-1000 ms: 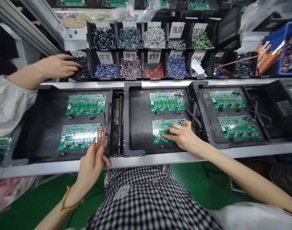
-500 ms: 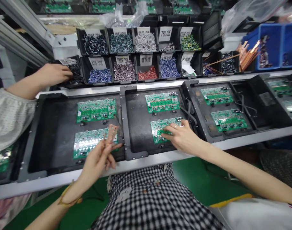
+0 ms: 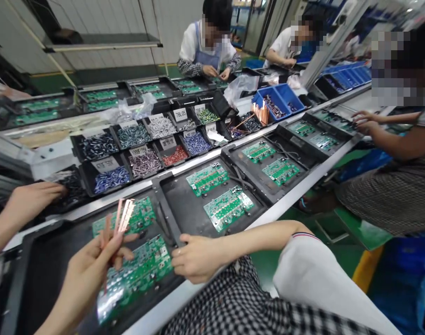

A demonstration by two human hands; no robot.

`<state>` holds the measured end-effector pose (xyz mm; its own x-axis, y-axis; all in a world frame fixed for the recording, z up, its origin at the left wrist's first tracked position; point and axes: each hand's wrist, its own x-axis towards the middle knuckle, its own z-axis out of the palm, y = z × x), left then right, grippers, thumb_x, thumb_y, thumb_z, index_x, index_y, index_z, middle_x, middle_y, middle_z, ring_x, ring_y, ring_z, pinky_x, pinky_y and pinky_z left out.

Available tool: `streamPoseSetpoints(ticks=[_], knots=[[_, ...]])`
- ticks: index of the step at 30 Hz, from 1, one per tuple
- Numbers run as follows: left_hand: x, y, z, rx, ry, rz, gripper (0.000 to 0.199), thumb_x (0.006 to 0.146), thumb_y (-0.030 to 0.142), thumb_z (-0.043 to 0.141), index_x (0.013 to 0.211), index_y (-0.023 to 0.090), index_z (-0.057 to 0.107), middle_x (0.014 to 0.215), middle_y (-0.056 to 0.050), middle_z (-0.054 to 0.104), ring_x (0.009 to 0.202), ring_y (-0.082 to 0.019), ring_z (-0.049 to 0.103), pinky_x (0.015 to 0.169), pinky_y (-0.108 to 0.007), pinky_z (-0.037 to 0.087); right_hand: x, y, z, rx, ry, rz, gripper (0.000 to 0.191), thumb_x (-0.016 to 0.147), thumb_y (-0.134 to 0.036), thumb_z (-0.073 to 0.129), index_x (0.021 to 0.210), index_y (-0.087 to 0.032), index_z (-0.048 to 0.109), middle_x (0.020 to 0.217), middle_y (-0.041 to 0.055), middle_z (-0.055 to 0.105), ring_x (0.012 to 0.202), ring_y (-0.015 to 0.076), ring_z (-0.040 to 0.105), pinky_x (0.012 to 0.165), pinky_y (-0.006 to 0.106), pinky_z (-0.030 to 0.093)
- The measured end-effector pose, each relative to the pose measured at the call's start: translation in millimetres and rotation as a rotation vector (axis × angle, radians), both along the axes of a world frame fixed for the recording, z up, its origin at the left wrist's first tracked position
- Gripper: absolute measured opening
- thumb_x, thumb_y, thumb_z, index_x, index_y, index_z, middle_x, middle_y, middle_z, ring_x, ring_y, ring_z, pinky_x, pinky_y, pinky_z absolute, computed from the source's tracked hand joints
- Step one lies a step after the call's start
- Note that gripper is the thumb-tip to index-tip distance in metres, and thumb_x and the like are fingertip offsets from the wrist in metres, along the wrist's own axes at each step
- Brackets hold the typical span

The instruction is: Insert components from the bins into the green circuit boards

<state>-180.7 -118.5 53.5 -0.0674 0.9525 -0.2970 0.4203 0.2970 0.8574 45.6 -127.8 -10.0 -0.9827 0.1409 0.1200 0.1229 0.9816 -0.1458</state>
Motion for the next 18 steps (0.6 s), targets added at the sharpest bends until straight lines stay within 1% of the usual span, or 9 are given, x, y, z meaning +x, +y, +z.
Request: streamPoseSetpoints(ticks=[2, 4, 8, 10, 12, 14, 16, 18], knots=[[2.4, 2.3, -2.6, -0.049, -0.120, -0.018, 0.045, 0.065, 0.065, 0.064, 0.073, 0.021, 0.065, 0.051, 0.002, 0.057, 0.041, -0.009, 0.037, 0.037, -0.021, 0.032, 20.6, 2.8, 0.2, -0.019, 0.003, -0.020, 0.015, 0.082, -0.025, 0.045, 0.079, -0.014, 0.056, 0.084, 0.0042, 0.062, 0.087, 0.0183, 0.052, 0.078, 0.040, 0.027], [5.7, 6.2, -7.3, -0.082, -0.221, -0.042, 0.039, 0.067, 0.057, 0.067, 0.075, 0.019, 0.064, 0.052, 0.002, 0.058, 0.042, -0.008, 0.039, 0.040, -0.020, 0.033, 40.2, 5.1, 2.2, -0.054, -0.014, -0.039, 0.013, 0.081, -0.024, 0.046, 0.077, -0.015, 0.054, 0.081, 0.0027, 0.061, 0.087, 0.0174, 0.052, 0.077, 0.039, 0.025], [14.9, 16.7, -19.8, -0.056, -0.300, -0.141, 0.037, 0.069, 0.050, 0.068, 0.071, 0.013, 0.062, 0.054, -0.002, 0.060, 0.047, -0.011, 0.052, 0.046, -0.021, 0.041, 67.5, 4.7, 6.2, -0.113, -0.063, -0.135, 0.013, 0.082, -0.023, 0.044, 0.075, -0.016, 0.052, 0.076, 0.0013, 0.059, 0.085, 0.0158, 0.052, 0.075, 0.037, 0.021], [16.8, 21.5, -25.3, -0.025, -0.305, -0.166, 0.037, 0.072, 0.048, 0.065, 0.073, 0.011, 0.060, 0.057, -0.004, 0.062, 0.047, -0.012, 0.054, 0.047, -0.022, 0.043, 75.2, 3.8, 6.8, -0.149, -0.088, -0.204, 0.015, 0.083, -0.022, 0.044, 0.072, -0.016, 0.052, 0.075, 0.0019, 0.060, 0.083, 0.0155, 0.052, 0.076, 0.036, 0.020], [15.3, 24.4, -29.4, 0.012, -0.272, -0.164, 0.035, 0.078, 0.046, 0.059, 0.077, 0.011, 0.058, 0.062, -0.006, 0.065, 0.043, -0.010, 0.052, 0.043, -0.020, 0.040, 78.4, 3.8, 8.5, -0.196, -0.094, -0.241, 0.018, 0.084, -0.023, 0.045, 0.070, -0.016, 0.052, 0.075, 0.0026, 0.061, 0.084, 0.0160, 0.054, 0.077, 0.036, 0.020], [11.1, 25.0, -32.1, 0.053, -0.232, -0.159, 0.031, 0.083, 0.044, 0.054, 0.081, 0.012, 0.054, 0.067, -0.007, 0.067, 0.040, -0.008, 0.048, 0.041, -0.018, 0.036, 74.9, 5.8, 14.1, -0.247, -0.094, -0.291, 0.023, 0.085, -0.022, 0.045, 0.066, -0.016, 0.055, 0.071, 0.0026, 0.061, 0.080, 0.0154, 0.055, 0.079, 0.037, 0.021], [5.9, 25.0, -33.6, 0.091, -0.191, -0.174, 0.028, 0.087, 0.042, 0.050, 0.082, 0.014, 0.050, 0.071, -0.007, 0.067, 0.040, -0.007, 0.047, 0.040, -0.018, 0.035, 62.4, 11.4, 23.6, -0.329, -0.068, -0.362, 0.030, 0.087, -0.023, 0.046, 0.060, -0.015, 0.056, 0.062, 0.0009, 0.060, 0.068, 0.0125, 0.054, 0.081, 0.038, 0.023], [1.7, 26.2, -34.2, 0.120, -0.170, -0.190, 0.026, 0.088, 0.040, 0.048, 0.081, 0.015, 0.047, 0.070, -0.005, 0.066, 0.041, -0.006, 0.046, 0.040, -0.017, 0.034, 40.8, 21.7, 33.0, -0.466, 0.048, -0.480, 0.035, 0.089, -0.026, 0.046, 0.057, -0.016, 0.057, 0.056, -0.0007, 0.059, 0.056, 0.0099, 0.050, 0.081, 0.038, 0.029]])
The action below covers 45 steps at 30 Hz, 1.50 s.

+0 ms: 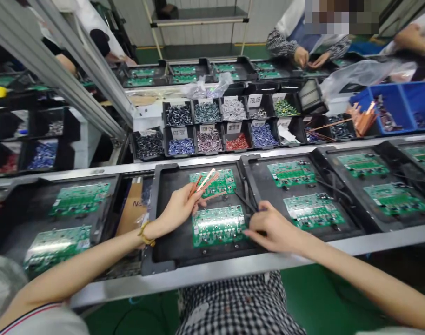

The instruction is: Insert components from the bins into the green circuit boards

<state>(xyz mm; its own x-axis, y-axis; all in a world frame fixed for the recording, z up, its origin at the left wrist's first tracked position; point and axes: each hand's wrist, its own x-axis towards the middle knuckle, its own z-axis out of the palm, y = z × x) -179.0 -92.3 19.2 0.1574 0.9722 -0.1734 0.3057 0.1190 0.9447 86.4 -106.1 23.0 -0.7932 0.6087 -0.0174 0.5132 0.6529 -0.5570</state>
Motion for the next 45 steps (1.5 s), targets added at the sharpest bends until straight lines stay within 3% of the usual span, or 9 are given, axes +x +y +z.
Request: streamPoseSetpoints(ticks=[3, 8, 12, 15, 21, 26, 34, 39, 45], knots=[[-0.9, 4.2, 0.9, -0.052, -0.127, -0.041, 0.025, 0.088, 0.039, 0.049, 0.083, 0.015, 0.045, 0.062, 0.000, 0.060, 0.039, -0.004, 0.040, 0.038, -0.015, 0.027, -41.9, 21.0, 3.8, -0.280, 0.358, -0.367, 0.023, 0.083, -0.036, 0.055, 0.074, -0.019, 0.068, 0.074, 0.0027, 0.069, 0.067, 0.0144, 0.061, 0.071, 0.032, 0.042], [4.3, 9.8, 6.7, -0.244, -0.389, -0.085, 0.022, 0.088, 0.034, 0.054, 0.085, 0.012, 0.050, 0.059, 0.002, 0.054, 0.035, -0.002, 0.036, 0.035, -0.015, 0.023, -90.9, 47.5, -8.6, -0.604, 0.800, -0.422, 0.016, 0.067, -0.035, 0.072, 0.074, -0.022, 0.070, 0.084, 0.0010, 0.072, 0.078, 0.0158, 0.065, 0.075, 0.033, 0.051], [-9.8, 27.3, 11.6, -0.285, -0.472, 0.204, 0.011, 0.091, 0.023, 0.050, 0.092, 0.012, 0.051, 0.077, -0.007, 0.066, 0.055, -0.009, 0.061, 0.051, -0.018, 0.047, -91.1, 70.5, -7.0, -0.475, 0.788, -0.430, 0.013, 0.076, -0.035, 0.065, 0.075, -0.022, 0.069, 0.073, -0.0004, 0.069, 0.070, 0.0143, 0.063, 0.071, 0.032, 0.049], [-32.4, 44.4, 10.9, -0.250, -0.469, 0.419, 0.009, 0.091, 0.019, 0.051, 0.095, 0.011, 0.054, 0.094, -0.010, 0.067, 0.065, -0.010, 0.065, 0.059, -0.022, 0.053, -86.2, 97.3, -10.5, -0.106, 0.463, -0.311, 0.019, 0.085, -0.029, 0.054, 0.089, -0.021, 0.070, 0.076, 0.0023, 0.068, 0.072, 0.0159, 0.060, 0.073, 0.035, 0.041], [-56.4, 42.2, -3.9, -0.332, -0.299, 0.300, 0.011, 0.088, 0.019, 0.056, 0.091, 0.009, 0.058, 0.087, -0.012, 0.068, 0.058, -0.011, 0.064, 0.044, -0.016, 0.043, -99.6, 128.0, -42.5, 0.373, -0.157, 0.124, 0.037, 0.090, -0.014, 0.037, 0.105, -0.021, 0.069, 0.072, 0.0041, 0.058, 0.078, 0.0176, 0.045, 0.071, 0.035, 0.022], [-57.4, 31.1, -8.3, -0.302, -0.224, 0.284, 0.014, 0.089, 0.023, 0.052, 0.080, 0.012, 0.054, 0.072, -0.008, 0.067, 0.036, -0.002, 0.042, 0.034, -0.016, 0.022, -106.3, 130.1, -54.3, 0.479, -0.221, 0.200, 0.040, 0.090, -0.011, 0.035, 0.115, -0.023, 0.064, 0.076, 0.0045, 0.055, 0.082, 0.0186, 0.040, 0.070, 0.035, 0.018], [-56.5, 31.4, -7.8, -0.275, -0.246, 0.230, 0.025, 0.088, 0.029, 0.054, 0.068, 0.014, 0.053, 0.046, 0.005, 0.038, 0.037, -0.004, 0.027, 0.036, -0.017, 0.018, -103.8, 129.1, -54.1, 0.510, -0.271, 0.209, 0.038, 0.092, -0.012, 0.035, 0.118, -0.022, 0.061, 0.082, 0.0063, 0.061, 0.088, 0.0206, 0.043, 0.073, 0.038, 0.020], [-48.8, 31.6, -9.9, -0.344, -0.328, 0.173, 0.029, 0.089, 0.028, 0.054, 0.063, 0.014, 0.052, 0.046, 0.005, 0.036, 0.037, -0.003, 0.027, 0.035, -0.016, 0.016, -106.3, 117.3, -41.5, 0.220, 0.044, -0.025, 0.026, 0.089, -0.026, 0.050, 0.109, -0.024, 0.066, 0.113, 0.0091, 0.061, 0.106, 0.0252, 0.049, 0.079, 0.040, 0.030], [-34.6, 32.1, -4.8, -0.425, -0.483, 0.181, 0.014, 0.090, 0.022, 0.052, 0.082, 0.012, 0.057, 0.075, -0.006, 0.065, 0.055, -0.008, 0.058, 0.045, -0.015, 0.040, -119.0, 112.2, -25.7, -0.534, 0.674, -0.392, 0.021, 0.073, -0.044, 0.067, 0.079, -0.023, 0.064, 0.086, 0.0015, 0.068, 0.083, 0.0175, 0.062, 0.078, 0.036, 0.046]])
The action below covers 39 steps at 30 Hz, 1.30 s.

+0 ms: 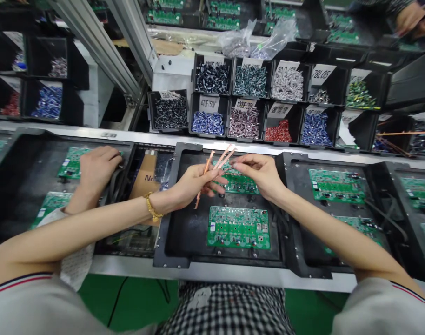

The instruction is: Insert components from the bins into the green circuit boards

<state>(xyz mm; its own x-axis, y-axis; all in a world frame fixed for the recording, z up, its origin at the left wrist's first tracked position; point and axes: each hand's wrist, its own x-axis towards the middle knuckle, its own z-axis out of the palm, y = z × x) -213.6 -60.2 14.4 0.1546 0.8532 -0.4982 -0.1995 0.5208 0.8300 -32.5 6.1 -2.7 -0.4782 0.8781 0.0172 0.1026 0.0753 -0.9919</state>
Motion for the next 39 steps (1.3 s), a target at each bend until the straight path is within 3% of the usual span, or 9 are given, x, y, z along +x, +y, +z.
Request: streamPoseSetpoints(ticks=[2, 4, 8, 11, 14, 22, 26, 32, 39], knots=[[-2.1, 1.2, -0.3, -0.032, -0.004, 0.097, 0.011, 0.090, 0.021, 0.051, 0.088, 0.012, 0.057, 0.088, -0.009, 0.068, 0.071, -0.013, 0.065, 0.058, -0.021, 0.051, 2.0, 2.7, 5.4, -0.025, 0.043, -0.013, 0.023, 0.077, -0.046, 0.062, 0.081, -0.024, 0.061, 0.080, -0.0002, 0.066, 0.077, 0.0158, 0.061, 0.076, 0.035, 0.046], [-8.1, 1.8, -2.6, -0.037, 0.054, 0.167, 0.012, 0.089, 0.021, 0.053, 0.091, 0.011, 0.059, 0.090, -0.010, 0.068, 0.072, -0.013, 0.065, 0.060, -0.022, 0.051, 7.5, 5.7, 8.5, 0.099, -0.050, 0.021, 0.022, 0.083, -0.044, 0.055, 0.087, -0.024, 0.060, 0.075, -0.0006, 0.064, 0.073, 0.0146, 0.059, 0.075, 0.034, 0.044], [-19.2, -1.1, -5.4, 0.011, 0.229, 0.112, 0.017, 0.086, 0.025, 0.057, 0.087, 0.010, 0.065, 0.077, -0.008, 0.066, 0.053, -0.007, 0.055, 0.041, -0.016, 0.035, 16.7, 6.8, 0.4, 0.624, -0.577, 0.296, 0.022, 0.088, -0.028, 0.047, 0.086, -0.022, 0.069, 0.072, 0.0024, 0.062, 0.077, 0.0178, 0.052, 0.074, 0.036, 0.032], [-20.2, -5.6, -2.3, 0.115, 0.328, 0.047, 0.025, 0.087, 0.029, 0.055, 0.076, 0.010, 0.066, 0.054, -0.003, 0.056, 0.041, -0.006, 0.041, 0.037, -0.019, 0.023, 16.0, 4.3, -13.2, 0.829, -0.783, 0.462, 0.031, 0.088, -0.017, 0.041, 0.093, -0.022, 0.072, 0.070, 0.0041, 0.057, 0.080, 0.0193, 0.046, 0.070, 0.036, 0.024], [-19.1, -9.3, 1.6, 0.214, 0.398, 0.038, 0.026, 0.086, 0.029, 0.054, 0.070, 0.011, 0.064, 0.046, 0.002, 0.045, 0.039, -0.006, 0.031, 0.038, -0.020, 0.019, 13.6, 3.3, -22.0, 0.849, -0.808, 0.512, 0.036, 0.088, -0.015, 0.038, 0.099, -0.022, 0.072, 0.070, 0.0041, 0.054, 0.080, 0.0190, 0.042, 0.069, 0.035, 0.020], [-23.3, -10.1, -3.3, 0.275, 0.439, 0.000, 0.023, 0.087, 0.028, 0.050, 0.080, 0.011, 0.063, 0.073, -0.008, 0.066, 0.042, -0.005, 0.034, 0.039, -0.020, 0.023, 13.3, 1.2, -16.3, 0.868, -0.879, 0.567, 0.038, 0.090, -0.015, 0.036, 0.101, -0.021, 0.071, 0.070, 0.0043, 0.055, 0.080, 0.0187, 0.044, 0.068, 0.035, 0.018], [-25.0, -11.8, -5.1, 0.329, 0.555, -0.060, 0.027, 0.088, 0.031, 0.049, 0.085, 0.010, 0.065, 0.071, -0.007, 0.066, 0.044, -0.006, 0.039, 0.041, -0.019, 0.028, 17.7, -0.1, -9.0, 0.856, -0.901, 0.572, 0.032, 0.090, -0.020, 0.042, 0.102, -0.024, 0.070, 0.090, 0.0069, 0.063, 0.090, 0.0217, 0.050, 0.069, 0.035, 0.019], [-15.3, -18.0, 3.8, 0.458, 0.751, -0.155, 0.028, 0.090, 0.029, 0.047, 0.077, 0.012, 0.065, 0.071, -0.005, 0.067, 0.055, -0.009, 0.053, 0.053, -0.020, 0.040, 15.2, -10.8, 9.7, 0.629, -0.585, 0.252, 0.028, 0.088, -0.020, 0.044, 0.101, -0.018, 0.069, 0.099, 0.0068, 0.069, 0.089, 0.0185, 0.061, 0.074, 0.032, 0.031], [4.7, -25.0, 12.6, 0.598, 0.692, -0.192, 0.019, 0.090, 0.024, 0.048, 0.084, 0.013, 0.062, 0.075, -0.003, 0.067, 0.065, -0.011, 0.061, 0.057, -0.020, 0.045, 11.1, -38.2, 28.1, 0.754, -0.616, 0.280, 0.020, 0.088, -0.024, 0.052, 0.078, -0.021, 0.070, 0.080, 0.0008, 0.069, 0.080, 0.0162, 0.059, 0.073, 0.032, 0.025]])
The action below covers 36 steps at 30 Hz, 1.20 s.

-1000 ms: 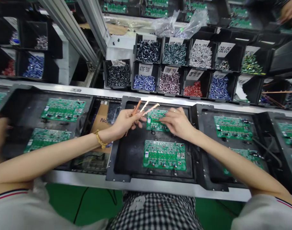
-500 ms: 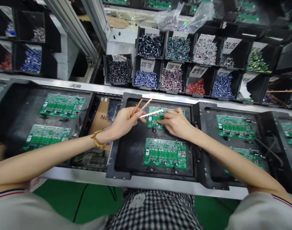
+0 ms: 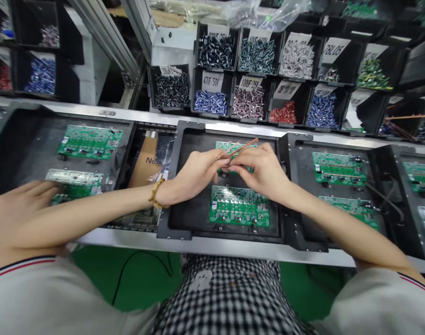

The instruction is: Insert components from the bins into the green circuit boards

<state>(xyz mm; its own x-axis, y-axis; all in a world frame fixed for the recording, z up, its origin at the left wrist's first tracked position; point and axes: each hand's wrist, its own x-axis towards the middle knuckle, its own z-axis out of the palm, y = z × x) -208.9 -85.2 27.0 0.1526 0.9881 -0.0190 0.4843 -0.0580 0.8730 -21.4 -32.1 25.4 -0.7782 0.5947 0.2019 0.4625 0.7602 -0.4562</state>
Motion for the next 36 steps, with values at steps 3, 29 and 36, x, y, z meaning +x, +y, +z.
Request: streamPoseSetpoints(ticks=[3, 29, 36], knots=[[-12.0, 3.6, -2.2, -0.102, -0.196, 0.137, 0.020, 0.090, 0.027, 0.049, 0.093, 0.012, 0.062, 0.080, -0.007, 0.067, 0.055, -0.008, 0.056, 0.044, -0.017, 0.038, 20.1, -16.9, -7.4, 0.102, -0.114, 0.003, 0.021, 0.088, -0.021, 0.050, 0.081, -0.020, 0.070, 0.071, 0.0014, 0.064, 0.074, 0.0161, 0.052, 0.070, 0.032, 0.022], [-4.3, -17.5, -12.7, -0.451, -0.310, 0.012, 0.018, 0.087, 0.024, 0.051, 0.083, 0.010, 0.061, 0.078, -0.008, 0.067, 0.044, -0.005, 0.035, 0.042, -0.019, 0.027, 32.9, -56.8, -31.1, 0.416, -0.170, 0.154, 0.021, 0.091, -0.020, 0.048, 0.101, -0.019, 0.066, 0.102, 0.0043, 0.067, 0.089, 0.0160, 0.053, 0.070, 0.033, 0.025], [32.6, 5.4, 7.6, -0.024, 0.059, -0.244, 0.026, 0.091, 0.021, 0.041, 0.081, 0.012, 0.063, 0.073, -0.005, 0.066, 0.064, -0.012, 0.059, 0.066, -0.024, 0.044, 48.2, -18.4, -2.0, 0.210, -0.022, -0.069, 0.021, 0.091, -0.024, 0.049, 0.083, -0.017, 0.068, 0.077, 0.0011, 0.068, 0.072, 0.0137, 0.058, 0.065, 0.029, 0.029]])
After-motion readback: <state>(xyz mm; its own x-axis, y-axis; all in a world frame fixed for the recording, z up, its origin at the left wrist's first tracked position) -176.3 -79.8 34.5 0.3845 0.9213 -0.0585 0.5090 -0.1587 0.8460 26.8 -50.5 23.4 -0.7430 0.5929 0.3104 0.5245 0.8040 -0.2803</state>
